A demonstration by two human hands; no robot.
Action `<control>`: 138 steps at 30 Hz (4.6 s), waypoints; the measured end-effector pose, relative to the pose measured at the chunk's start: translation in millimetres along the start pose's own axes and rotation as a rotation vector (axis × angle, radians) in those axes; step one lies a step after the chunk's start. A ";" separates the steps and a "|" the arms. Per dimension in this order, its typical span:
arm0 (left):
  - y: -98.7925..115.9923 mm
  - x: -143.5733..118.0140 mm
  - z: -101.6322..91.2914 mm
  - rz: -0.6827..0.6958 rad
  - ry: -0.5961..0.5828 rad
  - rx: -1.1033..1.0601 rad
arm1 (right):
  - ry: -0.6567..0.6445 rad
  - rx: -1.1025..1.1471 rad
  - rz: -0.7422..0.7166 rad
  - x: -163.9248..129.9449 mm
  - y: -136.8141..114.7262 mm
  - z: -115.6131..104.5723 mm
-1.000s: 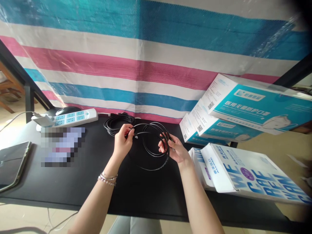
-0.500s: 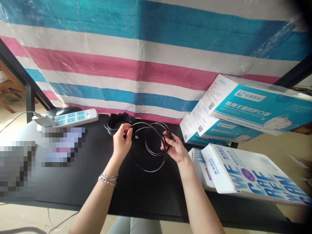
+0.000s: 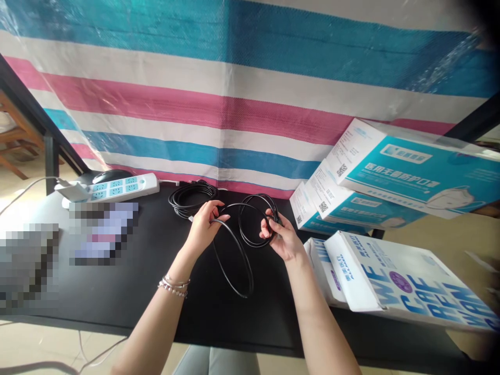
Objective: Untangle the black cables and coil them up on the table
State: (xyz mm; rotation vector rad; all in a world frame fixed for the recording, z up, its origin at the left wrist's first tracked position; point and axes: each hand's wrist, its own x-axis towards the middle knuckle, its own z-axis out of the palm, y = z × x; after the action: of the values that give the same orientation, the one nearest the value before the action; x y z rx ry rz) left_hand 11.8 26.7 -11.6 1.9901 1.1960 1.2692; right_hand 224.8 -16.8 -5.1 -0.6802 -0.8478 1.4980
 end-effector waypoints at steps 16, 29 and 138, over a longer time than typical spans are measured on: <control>-2.6 0.9 -5.4 -0.077 0.258 0.005 | 0.080 -0.281 -0.070 -0.9 -7.6 0.5; -6.9 1.0 1.1 -0.169 0.172 -0.157 | -0.049 -0.425 -0.131 -5.7 -13.5 4.6; -1.5 -4.1 3.5 -0.392 -0.453 -0.354 | 0.183 -1.004 0.100 -1.4 12.4 7.1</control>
State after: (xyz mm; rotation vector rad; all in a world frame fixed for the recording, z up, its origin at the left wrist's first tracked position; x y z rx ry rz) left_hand 13.6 24.0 -16.2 1.5711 0.9898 0.7219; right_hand 212.2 -19.1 -11.5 -1.5771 -1.4344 0.9953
